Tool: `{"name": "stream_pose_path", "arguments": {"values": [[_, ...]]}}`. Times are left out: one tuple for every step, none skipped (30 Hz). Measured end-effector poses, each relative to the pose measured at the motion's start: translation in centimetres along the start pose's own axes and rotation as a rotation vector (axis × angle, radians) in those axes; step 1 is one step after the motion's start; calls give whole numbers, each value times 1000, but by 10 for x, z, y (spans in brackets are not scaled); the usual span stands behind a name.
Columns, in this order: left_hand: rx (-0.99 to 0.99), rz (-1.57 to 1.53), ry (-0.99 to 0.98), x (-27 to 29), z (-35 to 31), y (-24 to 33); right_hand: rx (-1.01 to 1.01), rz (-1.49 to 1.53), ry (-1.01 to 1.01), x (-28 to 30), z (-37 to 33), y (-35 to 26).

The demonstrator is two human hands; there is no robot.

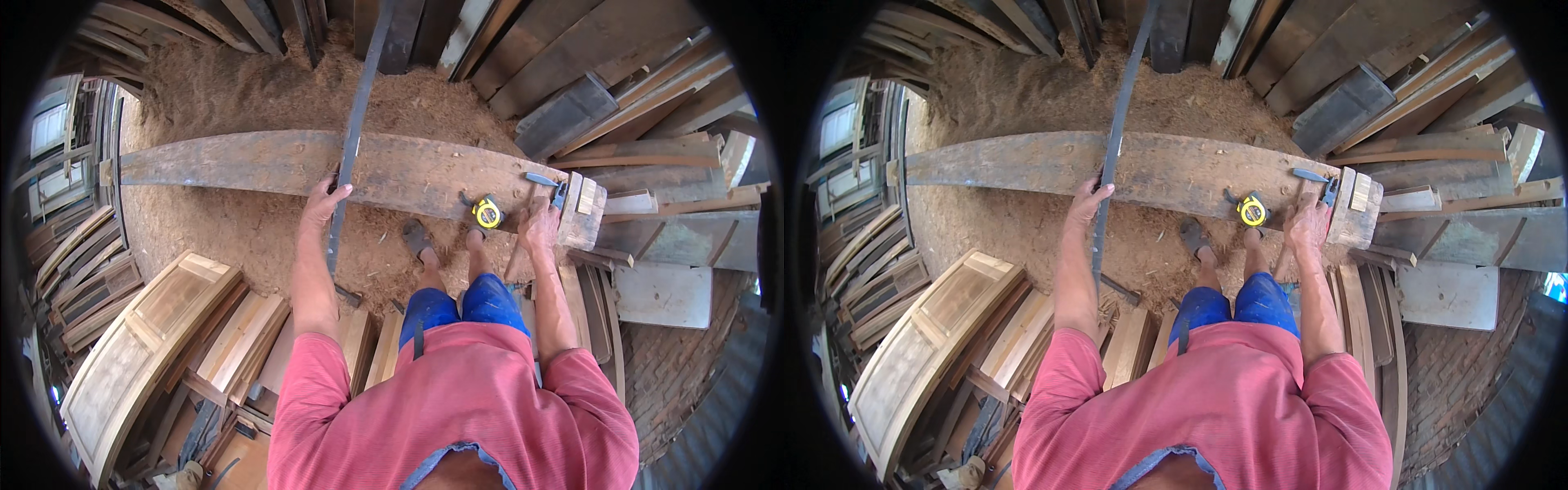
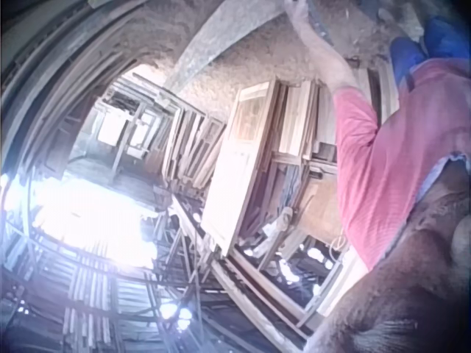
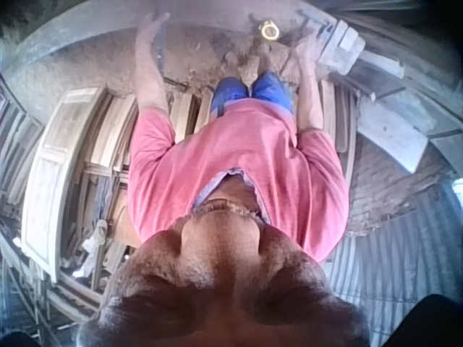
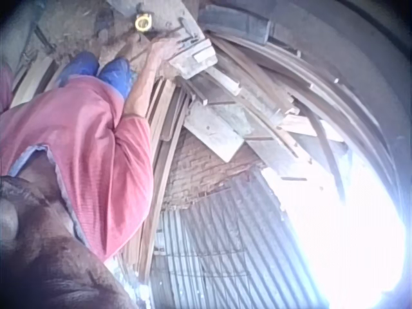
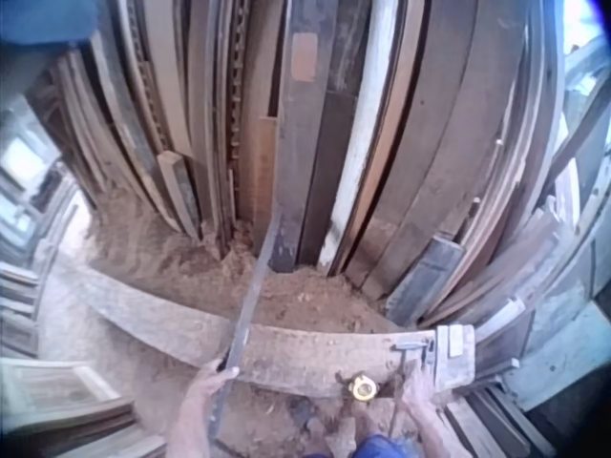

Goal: The person positions a piece of wood across a larger timber and secures it by hammering a nail through the two pieces, then uses a tape measure to check the alignment.

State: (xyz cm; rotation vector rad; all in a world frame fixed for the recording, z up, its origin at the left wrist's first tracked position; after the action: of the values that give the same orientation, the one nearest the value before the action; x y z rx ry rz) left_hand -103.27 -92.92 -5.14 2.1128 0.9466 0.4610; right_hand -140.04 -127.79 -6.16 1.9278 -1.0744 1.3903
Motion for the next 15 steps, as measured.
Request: {"name": "stream_pose_path", "arguments": {"values": [[-3,0,8,2,0,-5,-13,43,-39,4,0,-4],[-18,57,45,3,0,-11,-25,86,-79,7,0,-7],[-33,112,73,-2,3,-12,-25,85,-75,6,1,-8],[-37,110,74,-8,3,-15,-48,27,-87,5,3,-9],[-159,179,150,-17,1,-19,-70,-32,-99,4,4,-11],[-282,246,228,-29,-2,-21,-67,-32,-92,4,7,-11],[-291,484,337,-47,-5,-17,-88,-20,-105,3,9,-7],[-295,481,339,-64,-8,-18,-105,-5,-118,3,9,-5],[-309,614,429,-81,-11,-19,-102,-8,-112,1,9,-3],[-322,746,529,-88,-13,-21,-64,18,-84,-2,9,-3],[-358,796,575,-88,-11,-30,-26,43,-55,-5,10,-3],[-358,784,583,-93,-10,-31,-18,35,-49,-5,11,-2],[-292,796,628,-98,-10,-33,-44,58,-62,-7,11,-1],[-225,807,673,-101,-8,-33,-70,81,-76,-7,12,-1],[-226,797,680,-103,-6,-32,-50,111,-26,-16,13,6]]}}
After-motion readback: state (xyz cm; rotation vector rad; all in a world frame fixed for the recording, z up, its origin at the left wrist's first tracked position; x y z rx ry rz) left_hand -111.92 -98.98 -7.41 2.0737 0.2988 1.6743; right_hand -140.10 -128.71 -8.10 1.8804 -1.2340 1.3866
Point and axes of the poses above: each hand's wrist, its own z-axis towards the middle knuckle, its own x-axis out of the back of the hand, y = z × x, the point moved 1 cm from there along z, towards the middle knuckle, and after that the axes turned 15 degrees about -z, right-handed, at the moved point
